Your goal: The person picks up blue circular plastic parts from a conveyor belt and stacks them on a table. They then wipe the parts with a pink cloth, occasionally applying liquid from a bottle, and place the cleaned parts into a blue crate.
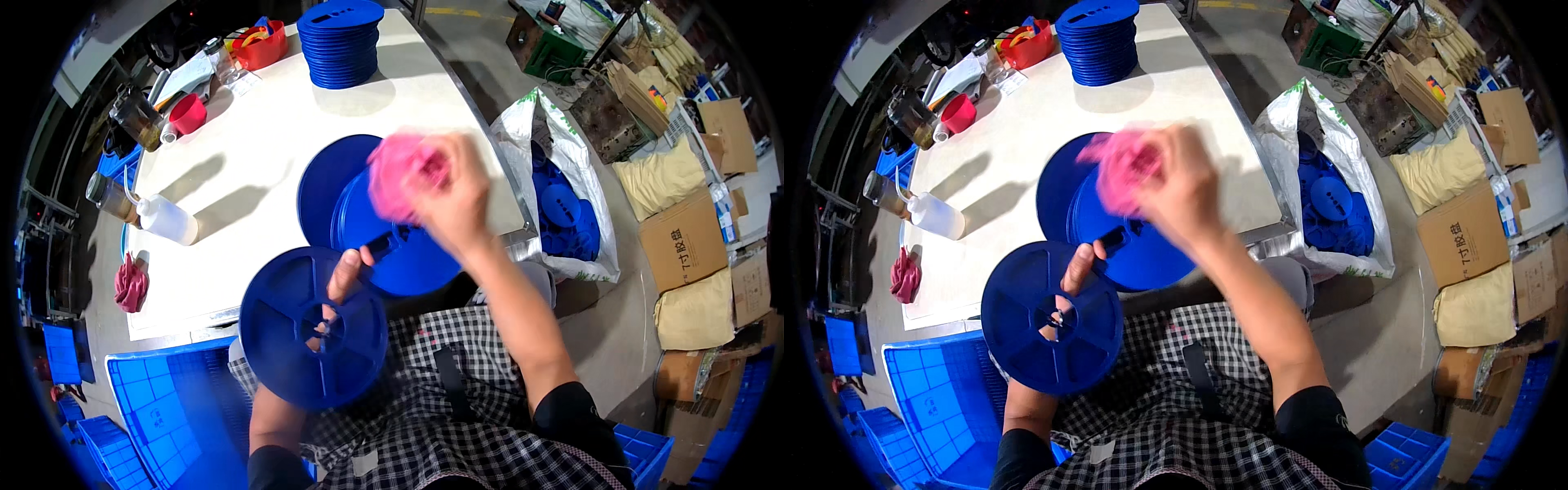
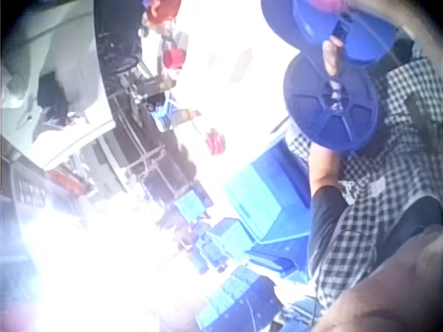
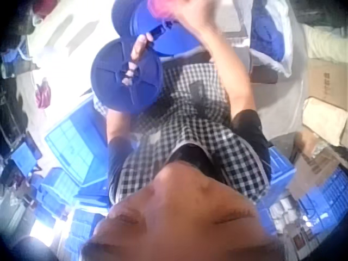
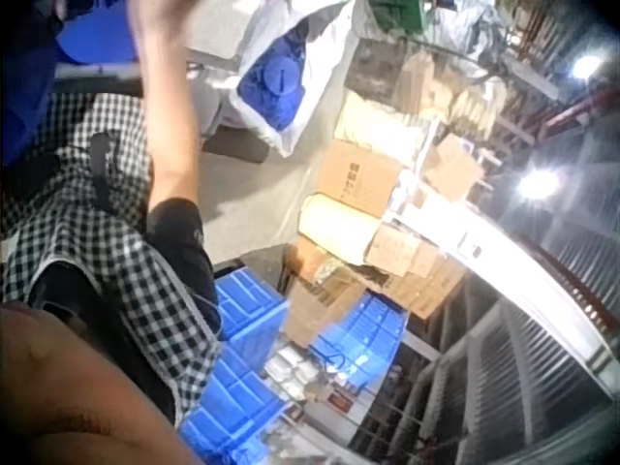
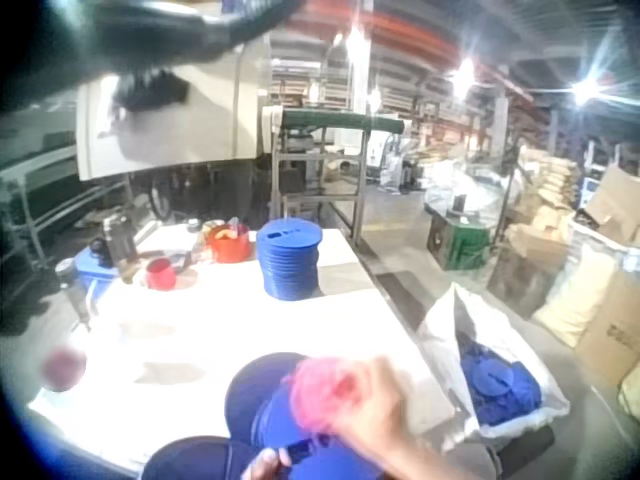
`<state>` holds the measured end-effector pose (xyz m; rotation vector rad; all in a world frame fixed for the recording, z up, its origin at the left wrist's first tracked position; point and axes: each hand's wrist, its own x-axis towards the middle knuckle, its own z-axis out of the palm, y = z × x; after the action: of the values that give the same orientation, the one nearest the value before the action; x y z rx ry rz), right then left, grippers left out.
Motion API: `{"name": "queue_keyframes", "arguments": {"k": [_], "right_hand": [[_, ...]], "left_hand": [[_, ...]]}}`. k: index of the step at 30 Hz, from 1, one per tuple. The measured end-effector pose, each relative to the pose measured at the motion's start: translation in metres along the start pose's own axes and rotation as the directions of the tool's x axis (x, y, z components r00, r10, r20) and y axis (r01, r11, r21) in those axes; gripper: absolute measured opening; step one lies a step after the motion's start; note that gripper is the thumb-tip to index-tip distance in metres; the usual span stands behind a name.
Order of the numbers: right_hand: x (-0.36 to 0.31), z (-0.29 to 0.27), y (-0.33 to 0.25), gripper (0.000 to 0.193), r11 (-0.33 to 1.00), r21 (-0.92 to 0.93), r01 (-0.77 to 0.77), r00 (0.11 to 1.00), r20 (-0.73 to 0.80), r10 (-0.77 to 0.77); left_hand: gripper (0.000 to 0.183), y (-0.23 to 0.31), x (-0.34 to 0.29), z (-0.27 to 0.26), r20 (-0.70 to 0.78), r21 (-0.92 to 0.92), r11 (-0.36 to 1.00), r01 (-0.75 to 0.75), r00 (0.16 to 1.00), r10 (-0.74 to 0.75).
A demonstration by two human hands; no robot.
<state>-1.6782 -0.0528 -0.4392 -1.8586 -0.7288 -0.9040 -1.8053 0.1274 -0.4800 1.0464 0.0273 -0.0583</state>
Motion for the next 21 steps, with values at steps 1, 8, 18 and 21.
{"name": "queue_keyframes", "arguments": {"k": [1,8,18,21], "right_hand": [[-0.008,0.006,-0.025,0.031,0.963,-0.007,0.269,0.956,0.126,-0.266],[0.002,-0.053,0.069,0.019,0.904,-0.069,-0.422,0.899,-0.158,0.408],[-0.009,-0.078,0.046,0.056,0.111,0.7,-0.705,0.684,0.63,0.367],[-0.015,-0.081,0.048,0.062,0.213,0.696,-0.685,0.716,0.591,0.371]], "left_hand": [[0.024,-0.002,0.0,-0.004,-0.01,-0.016,1.0,-0.005,1.0,0.005],[0.024,0.002,0.007,-0.019,-0.074,-0.156,0.987,-0.031,0.997,0.02],[0.026,0.013,0.009,-0.028,-0.114,-0.236,0.97,-0.055,0.993,0.029],[0.026,0.011,0.015,-0.021,-0.085,-0.259,0.965,-0.033,0.996,0.011]]}}
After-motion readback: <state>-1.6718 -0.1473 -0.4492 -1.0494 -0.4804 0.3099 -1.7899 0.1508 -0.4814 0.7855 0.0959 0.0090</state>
